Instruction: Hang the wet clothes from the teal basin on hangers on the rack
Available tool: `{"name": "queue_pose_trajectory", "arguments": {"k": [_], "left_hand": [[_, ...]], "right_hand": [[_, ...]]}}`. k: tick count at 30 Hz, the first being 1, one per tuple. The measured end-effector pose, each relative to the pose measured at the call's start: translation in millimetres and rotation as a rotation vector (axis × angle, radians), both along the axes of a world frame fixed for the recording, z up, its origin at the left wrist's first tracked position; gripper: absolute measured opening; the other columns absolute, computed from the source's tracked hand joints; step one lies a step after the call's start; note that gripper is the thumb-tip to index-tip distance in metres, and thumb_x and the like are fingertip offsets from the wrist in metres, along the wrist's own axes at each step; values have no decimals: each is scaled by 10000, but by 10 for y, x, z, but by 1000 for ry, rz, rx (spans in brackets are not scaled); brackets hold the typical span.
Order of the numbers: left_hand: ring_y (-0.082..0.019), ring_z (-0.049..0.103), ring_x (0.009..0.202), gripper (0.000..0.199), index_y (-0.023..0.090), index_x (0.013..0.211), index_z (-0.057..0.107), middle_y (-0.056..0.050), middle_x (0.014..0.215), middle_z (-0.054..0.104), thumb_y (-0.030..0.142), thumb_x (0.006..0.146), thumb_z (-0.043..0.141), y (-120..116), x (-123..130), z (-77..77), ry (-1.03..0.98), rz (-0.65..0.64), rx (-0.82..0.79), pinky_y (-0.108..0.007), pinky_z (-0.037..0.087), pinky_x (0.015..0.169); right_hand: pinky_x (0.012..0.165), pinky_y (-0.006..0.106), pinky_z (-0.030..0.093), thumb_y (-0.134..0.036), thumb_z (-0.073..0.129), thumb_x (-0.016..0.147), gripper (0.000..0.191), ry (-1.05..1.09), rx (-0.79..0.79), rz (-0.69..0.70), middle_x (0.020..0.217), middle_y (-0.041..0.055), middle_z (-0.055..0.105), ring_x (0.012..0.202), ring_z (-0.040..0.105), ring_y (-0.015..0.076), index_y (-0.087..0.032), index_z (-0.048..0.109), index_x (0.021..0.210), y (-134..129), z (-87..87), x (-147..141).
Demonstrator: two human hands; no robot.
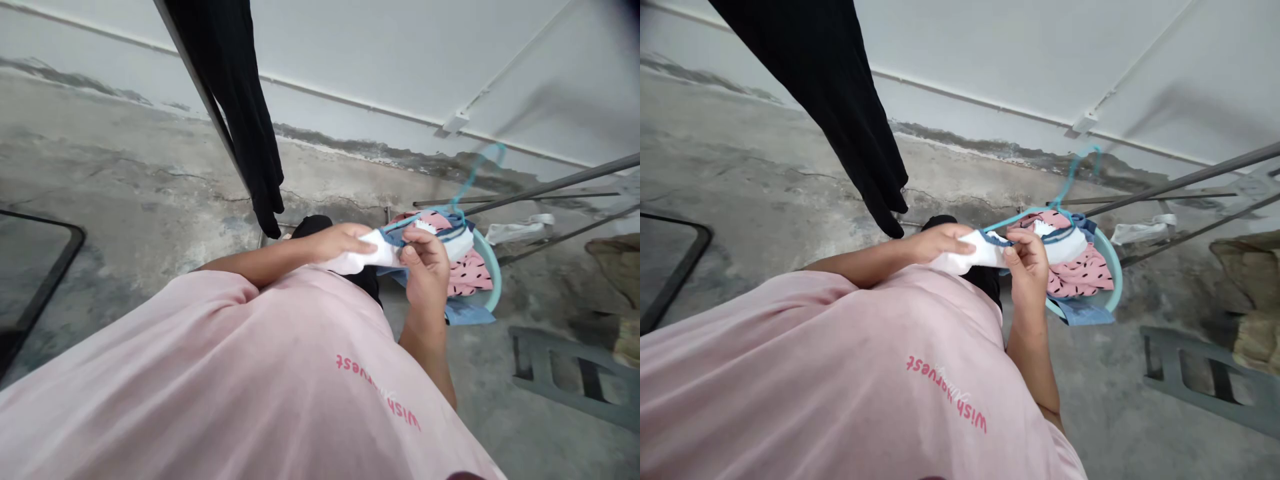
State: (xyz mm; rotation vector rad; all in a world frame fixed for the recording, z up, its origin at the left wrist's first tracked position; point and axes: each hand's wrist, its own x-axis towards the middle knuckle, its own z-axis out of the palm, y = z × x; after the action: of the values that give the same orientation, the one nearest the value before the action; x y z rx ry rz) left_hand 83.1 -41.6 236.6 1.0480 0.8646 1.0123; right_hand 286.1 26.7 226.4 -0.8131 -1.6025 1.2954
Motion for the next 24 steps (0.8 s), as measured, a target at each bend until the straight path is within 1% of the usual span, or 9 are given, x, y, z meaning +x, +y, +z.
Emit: {"name": "queue_pose_trajectory", "arguments": {"k": [2,5,7,11,13,15,19,21,24], "left_hand": [[-128,584,649,540,98,937,635,-54,795,649,546,681,792,-7,-87,85,-133,135,-48,-247,438,616],[-176,658,744,586,96,1007,651,-79,860,689,523,647,829,-67,-219,241,-172,228,34,-271,497,675],[-182,669,765,612,104,1070,646,-82,900,700,515,653,827,-121,-289,343,-176,279,105,-267,506,682],[-137,627,676,662,115,1141,631,-58,868,688,527,658,817,-178,-403,612,-129,386,264,-221,464,610],[-119,599,633,688,116,1150,627,-46,831,670,562,657,804,-170,-468,826,-73,408,358,-205,439,572],[-120,597,623,722,123,1152,622,-44,817,656,621,654,781,-161,-532,1091,-6,407,452,-206,439,556],[-175,654,689,794,153,1139,621,-38,818,635,765,640,710,-190,-608,1636,156,452,612,-237,479,568],[-207,683,747,804,170,1134,631,-32,827,626,821,663,647,-214,-618,1861,254,531,693,-258,502,588],[-249,714,873,766,187,1152,635,-26,876,628,843,787,482,-246,-606,2138,383,688,834,-289,529,647]], "right_hand": [[656,229,406,-401,768,773,315,44,35,-87,1138,67,601,787,522,101,-178,655,965,15,3,19],[623,222,380,-382,766,782,284,82,-6,-121,1103,63,603,728,496,80,-170,648,930,27,-20,37],[612,219,373,-380,759,795,265,78,-54,-60,1020,53,623,693,489,75,-168,656,915,9,-47,25],[628,219,386,-433,724,827,275,-57,-118,150,902,34,622,674,476,81,-180,679,923,-87,-122,-62],[625,218,382,-475,705,835,310,-141,-156,236,862,31,601,675,465,88,-181,680,933,-141,-171,-128],[624,222,376,-517,693,832,356,-191,-182,301,869,39,594,689,465,98,-175,675,928,-184,-215,-199],[630,233,370,-588,681,809,435,-207,-192,378,895,55,584,701,458,112,-164,666,906,-248,-239,-297],[621,231,362,-618,683,789,467,-209,-210,393,887,57,578,693,447,114,-162,664,888,-270,-234,-311],[618,231,365,-656,689,761,506,-227,-236,400,881,61,579,691,445,119,-163,667,872,-288,-244,-312]]}}
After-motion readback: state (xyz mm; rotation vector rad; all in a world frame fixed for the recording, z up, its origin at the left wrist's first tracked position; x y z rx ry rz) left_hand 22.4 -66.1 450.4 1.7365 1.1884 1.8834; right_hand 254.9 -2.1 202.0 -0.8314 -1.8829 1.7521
